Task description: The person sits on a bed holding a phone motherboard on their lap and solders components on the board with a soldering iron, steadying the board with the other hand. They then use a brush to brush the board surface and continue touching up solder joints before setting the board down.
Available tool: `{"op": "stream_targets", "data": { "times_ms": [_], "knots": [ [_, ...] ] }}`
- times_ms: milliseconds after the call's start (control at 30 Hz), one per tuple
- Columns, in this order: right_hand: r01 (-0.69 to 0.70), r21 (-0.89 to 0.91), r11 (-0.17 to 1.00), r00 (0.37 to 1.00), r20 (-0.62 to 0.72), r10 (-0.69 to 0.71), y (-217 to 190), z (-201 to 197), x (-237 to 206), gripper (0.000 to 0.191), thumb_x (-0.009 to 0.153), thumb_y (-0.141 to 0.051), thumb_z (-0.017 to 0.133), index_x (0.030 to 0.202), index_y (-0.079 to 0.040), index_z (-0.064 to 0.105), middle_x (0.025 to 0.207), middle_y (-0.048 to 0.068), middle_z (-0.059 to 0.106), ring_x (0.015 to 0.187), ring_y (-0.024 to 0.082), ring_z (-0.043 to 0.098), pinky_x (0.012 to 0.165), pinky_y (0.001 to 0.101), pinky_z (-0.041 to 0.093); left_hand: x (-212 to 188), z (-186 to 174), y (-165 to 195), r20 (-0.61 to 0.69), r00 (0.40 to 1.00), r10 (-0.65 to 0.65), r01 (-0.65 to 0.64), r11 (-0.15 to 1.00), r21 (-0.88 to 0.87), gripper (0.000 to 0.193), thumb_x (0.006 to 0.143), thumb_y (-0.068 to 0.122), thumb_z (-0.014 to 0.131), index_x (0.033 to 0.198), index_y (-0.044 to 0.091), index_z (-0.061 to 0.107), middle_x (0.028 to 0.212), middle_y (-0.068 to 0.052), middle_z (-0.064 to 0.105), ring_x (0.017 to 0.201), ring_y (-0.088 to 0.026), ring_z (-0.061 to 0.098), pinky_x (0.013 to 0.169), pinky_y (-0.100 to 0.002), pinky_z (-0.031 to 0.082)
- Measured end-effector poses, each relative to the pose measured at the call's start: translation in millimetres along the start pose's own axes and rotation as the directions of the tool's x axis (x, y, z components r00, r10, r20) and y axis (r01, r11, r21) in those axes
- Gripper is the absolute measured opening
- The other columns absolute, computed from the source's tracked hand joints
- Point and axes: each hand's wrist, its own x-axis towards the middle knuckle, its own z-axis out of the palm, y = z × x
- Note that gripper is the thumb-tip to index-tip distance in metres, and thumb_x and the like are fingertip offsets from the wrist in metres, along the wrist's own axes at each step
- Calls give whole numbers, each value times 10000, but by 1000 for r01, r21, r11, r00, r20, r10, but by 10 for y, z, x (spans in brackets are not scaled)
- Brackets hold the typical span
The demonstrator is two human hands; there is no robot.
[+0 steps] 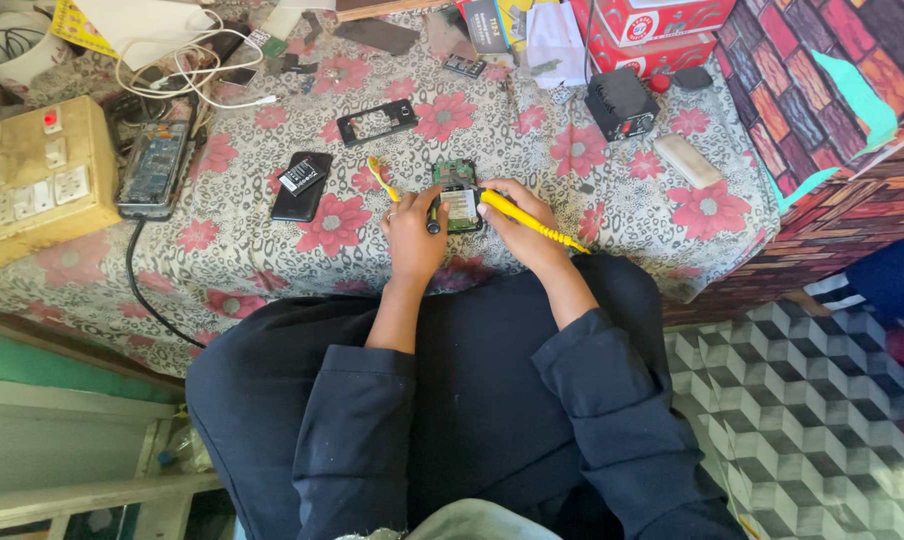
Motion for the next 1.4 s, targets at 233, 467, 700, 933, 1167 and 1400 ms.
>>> {"op": "stream_targets", "data": {
  "times_ms": [233, 467, 700, 933, 1167, 1400],
  "knots": [
    [8, 11, 1000, 1000, 1, -8, 16, 1, 4, 307, 941, -178, 747, 1234, -125, 673, 1066, 33, 749, 977, 122, 714, 864, 279, 546, -3, -1, 9, -1, 1000, 1, -1, 1000, -10, 284, 939, 238, 712, 1205, 138, 725, 1067, -111, 691, 1086, -349, 623, 1030, -549, 369],
    [-14, 3, 1000, 1000, 4, 14, 4, 2, 7, 310, 938, -183, 748, 1234, -133, 671, 1065, 30, 745, 976, 124, 709, 864, 280, 542, 4, -21, 25, 4, 1000, -3, 3, 1000, -15, 279, 937, 231, 715, 1199, 136, 727, 1064, -109, 692, 1076, -351, 623, 1016, -542, 376],
    [-46, -1, 999, 999, 3, 46, -31, -4, 5, 299, 944, -192, 744, 1229, -143, 672, 1040, 28, 742, 958, 121, 706, 850, 285, 542, 7, -34, 35, 2, 1000, -4, 4, 1000, -19, 280, 935, 229, 719, 1198, 135, 733, 1049, -113, 693, 1063, -352, 627, 1027, -537, 381],
    [-47, 8, 999, 999, 0, 47, -34, 0, 7, 300, 939, -190, 745, 1226, -139, 673, 1040, 24, 743, 954, 115, 705, 846, 279, 542, 10, -20, 19, 1, 1000, -6, 6, 1000, -19, 278, 932, 226, 718, 1195, 137, 735, 1053, -120, 692, 1064, -354, 627, 1021, -538, 380],
    [-39, 4, 999, 999, 0, 39, 0, 6, 7, 303, 944, -190, 749, 1231, -134, 671, 1049, 28, 742, 961, 113, 703, 854, 277, 541, 6, -12, 13, -8, 1000, 2, -2, 1000, -18, 276, 931, 226, 720, 1192, 138, 737, 1045, -120, 688, 1053, -352, 630, 1024, -539, 378],
    [-4, 28, 1000, 1000, -7, 5, 21, 17, 11, 304, 941, -183, 747, 1230, -128, 669, 1063, 26, 740, 977, 113, 705, 860, 275, 541, 12, -22, 15, 1, 1000, -1, 1, 1000, -15, 279, 930, 227, 719, 1195, 140, 736, 1044, -124, 689, 1056, -356, 629, 1021, -536, 379]
  ]
}}
